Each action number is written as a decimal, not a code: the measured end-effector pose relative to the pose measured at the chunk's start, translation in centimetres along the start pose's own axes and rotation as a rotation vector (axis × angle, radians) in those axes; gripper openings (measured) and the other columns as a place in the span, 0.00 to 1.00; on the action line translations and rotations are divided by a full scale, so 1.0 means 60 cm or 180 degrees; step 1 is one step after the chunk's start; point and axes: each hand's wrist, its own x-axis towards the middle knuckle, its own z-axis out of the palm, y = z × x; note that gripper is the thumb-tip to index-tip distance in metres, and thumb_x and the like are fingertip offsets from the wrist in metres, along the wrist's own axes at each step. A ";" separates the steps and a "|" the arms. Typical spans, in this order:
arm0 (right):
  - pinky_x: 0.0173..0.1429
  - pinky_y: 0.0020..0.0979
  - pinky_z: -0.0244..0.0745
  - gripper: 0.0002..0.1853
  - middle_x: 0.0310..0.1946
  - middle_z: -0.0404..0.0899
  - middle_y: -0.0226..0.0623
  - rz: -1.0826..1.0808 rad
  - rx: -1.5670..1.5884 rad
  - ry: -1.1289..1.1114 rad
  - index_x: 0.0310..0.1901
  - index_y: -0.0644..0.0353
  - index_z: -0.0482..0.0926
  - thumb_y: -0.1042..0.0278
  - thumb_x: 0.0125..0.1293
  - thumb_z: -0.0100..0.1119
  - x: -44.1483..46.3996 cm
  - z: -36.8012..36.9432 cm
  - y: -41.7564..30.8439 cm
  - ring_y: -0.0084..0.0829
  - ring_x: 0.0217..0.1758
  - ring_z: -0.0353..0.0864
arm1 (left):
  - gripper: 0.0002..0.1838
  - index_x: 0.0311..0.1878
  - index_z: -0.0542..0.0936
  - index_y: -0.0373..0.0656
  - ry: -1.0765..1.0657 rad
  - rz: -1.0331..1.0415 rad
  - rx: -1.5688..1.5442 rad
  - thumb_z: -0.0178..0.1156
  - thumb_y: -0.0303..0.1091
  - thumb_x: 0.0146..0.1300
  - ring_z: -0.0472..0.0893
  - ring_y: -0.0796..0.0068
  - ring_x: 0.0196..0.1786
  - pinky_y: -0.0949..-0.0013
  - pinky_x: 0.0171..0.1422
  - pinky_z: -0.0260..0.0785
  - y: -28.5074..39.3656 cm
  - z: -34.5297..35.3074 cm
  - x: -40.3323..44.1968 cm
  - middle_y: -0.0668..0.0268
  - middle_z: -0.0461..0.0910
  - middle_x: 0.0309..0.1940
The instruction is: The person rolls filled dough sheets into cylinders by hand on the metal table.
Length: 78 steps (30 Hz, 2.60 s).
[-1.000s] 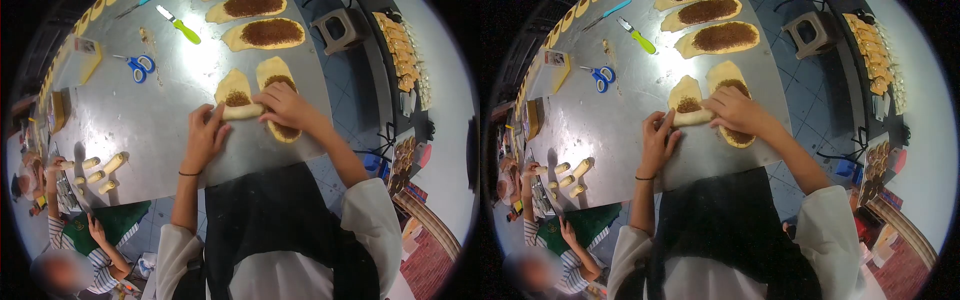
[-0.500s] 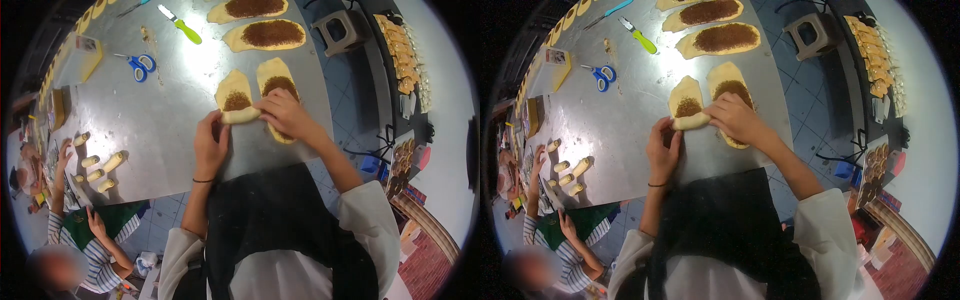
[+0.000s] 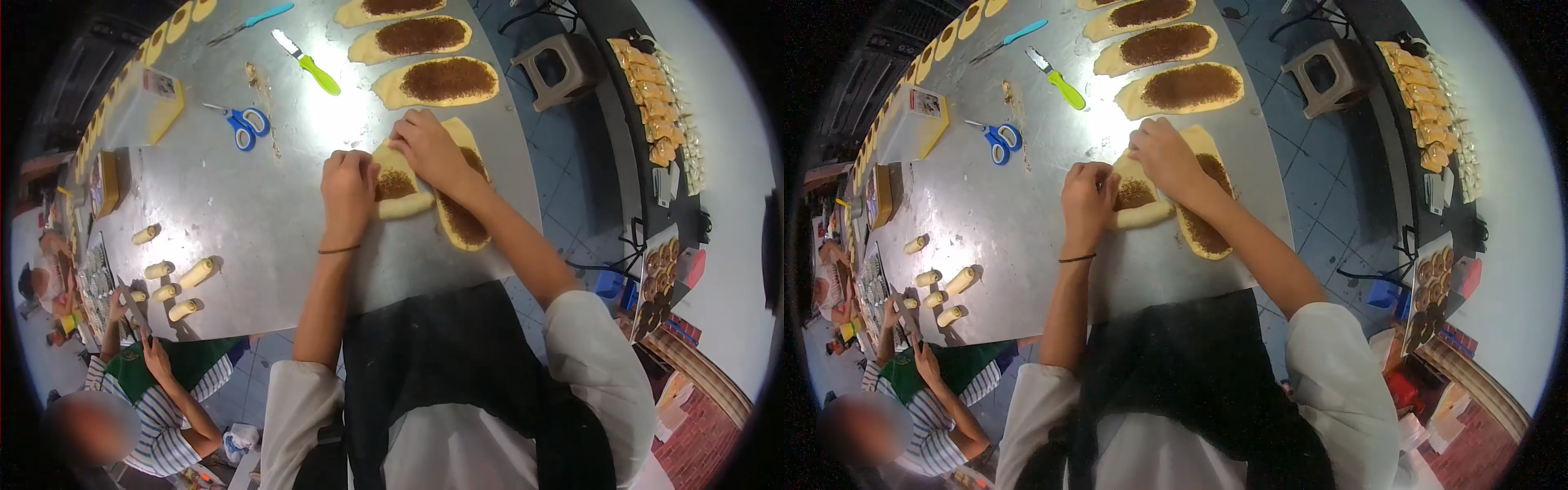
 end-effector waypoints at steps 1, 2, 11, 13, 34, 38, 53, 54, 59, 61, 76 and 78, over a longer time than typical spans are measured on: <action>0.54 0.39 0.72 0.06 0.40 0.77 0.43 0.0029 0.0175 -0.0014 0.38 0.63 0.79 0.70 0.65 0.63 0.001 0.004 0.003 0.45 0.47 0.75 | 0.05 0.40 0.83 0.39 -0.0001 -0.0002 0.0002 0.67 0.27 0.60 0.79 0.61 0.36 0.62 0.43 0.74 -0.001 0.000 0.003 0.59 0.80 0.34; 0.54 0.40 0.71 0.06 0.40 0.77 0.44 0.0063 0.0351 -0.0032 0.37 0.63 0.77 0.70 0.66 0.61 0.000 0.008 0.007 0.46 0.46 0.74 | 0.04 0.38 0.82 0.38 -0.0114 -0.0038 -0.0033 0.66 0.27 0.61 0.79 0.60 0.37 0.61 0.43 0.73 -0.002 0.001 0.006 0.58 0.80 0.33; 0.53 0.39 0.71 0.10 0.40 0.77 0.49 0.1034 0.1240 -0.0944 0.49 0.64 0.72 0.68 0.72 0.56 0.019 -0.059 -0.016 0.48 0.49 0.76 | 0.08 0.45 0.76 0.38 -0.0802 -0.0722 -0.0693 0.62 0.30 0.67 0.80 0.55 0.41 0.58 0.47 0.73 0.010 -0.031 0.019 0.55 0.81 0.35; 0.54 0.39 0.71 0.12 0.41 0.77 0.48 0.1138 0.1225 -0.0999 0.50 0.64 0.73 0.68 0.71 0.58 0.026 -0.069 -0.028 0.47 0.50 0.76 | 0.10 0.48 0.75 0.39 -0.0799 -0.0882 -0.0841 0.62 0.30 0.67 0.80 0.55 0.41 0.57 0.48 0.73 0.012 -0.033 0.020 0.55 0.81 0.35; 0.49 0.38 0.71 0.08 0.35 0.77 0.42 0.0443 0.0938 -0.1220 0.42 0.60 0.72 0.65 0.73 0.56 0.019 -0.055 0.001 0.42 0.42 0.76 | 0.10 0.47 0.75 0.37 -0.1009 -0.1239 -0.1120 0.53 0.35 0.76 0.80 0.70 0.36 0.67 0.43 0.72 0.020 -0.039 0.028 0.59 0.81 0.33; 0.44 0.36 0.73 0.08 0.34 0.79 0.41 0.0516 0.1206 -0.1278 0.44 0.60 0.72 0.65 0.74 0.55 0.022 -0.057 -0.004 0.37 0.38 0.78 | 0.14 0.56 0.76 0.37 -0.1064 -0.1430 -0.1361 0.55 0.35 0.73 0.83 0.51 0.40 0.61 0.47 0.75 0.039 -0.053 0.041 0.51 0.83 0.37; 0.46 0.39 0.75 0.13 0.37 0.82 0.48 0.0653 0.1305 -0.1463 0.41 0.64 0.76 0.61 0.69 0.60 0.037 -0.082 -0.032 0.45 0.41 0.82 | 0.08 0.44 0.78 0.41 -0.0987 0.0031 -0.0513 0.63 0.32 0.64 0.80 0.49 0.42 0.55 0.45 0.74 0.017 -0.025 0.049 0.52 0.78 0.40; 0.46 0.39 0.75 0.13 0.37 0.82 0.48 0.0659 0.1305 -0.1460 0.41 0.64 0.76 0.61 0.69 0.60 0.037 -0.088 -0.036 0.45 0.41 0.82 | 0.09 0.44 0.77 0.40 -0.0951 0.0244 -0.0746 0.63 0.32 0.64 0.80 0.49 0.43 0.56 0.46 0.73 0.015 -0.027 0.051 0.52 0.78 0.41; 0.48 0.36 0.76 0.16 0.38 0.83 0.46 0.0556 0.1361 -0.1471 0.44 0.63 0.77 0.59 0.64 0.65 0.025 -0.093 -0.032 0.40 0.43 0.83 | 0.12 0.49 0.75 0.39 -0.1618 0.0045 -0.1018 0.61 0.29 0.65 0.79 0.48 0.45 0.55 0.49 0.73 0.009 -0.047 0.060 0.52 0.78 0.41; 0.46 0.32 0.75 0.15 0.37 0.82 0.41 0.0597 0.1352 -0.1464 0.44 0.62 0.77 0.62 0.64 0.66 0.020 -0.089 -0.028 0.33 0.41 0.81 | 0.13 0.52 0.75 0.39 -0.1846 -0.0074 -0.0921 0.61 0.28 0.65 0.79 0.47 0.45 0.54 0.50 0.72 0.003 -0.049 0.062 0.52 0.78 0.41; 0.48 0.26 0.72 0.09 0.36 0.77 0.26 0.0948 0.1972 -0.1258 0.45 0.59 0.77 0.68 0.68 0.64 -0.011 -0.100 -0.013 0.19 0.41 0.74 | 0.11 0.49 0.79 0.38 -0.2104 0.0364 -0.0362 0.63 0.24 0.64 0.79 0.60 0.44 0.64 0.49 0.74 0.005 -0.066 0.089 0.59 0.79 0.38; 0.48 0.25 0.72 0.09 0.36 0.77 0.26 0.0904 0.2002 -0.1208 0.44 0.59 0.77 0.67 0.68 0.64 -0.012 -0.102 -0.013 0.20 0.41 0.74 | 0.10 0.49 0.79 0.40 -0.2155 0.0352 -0.0682 0.63 0.24 0.65 0.80 0.68 0.42 0.67 0.48 0.74 0.008 -0.073 0.092 0.62 0.81 0.37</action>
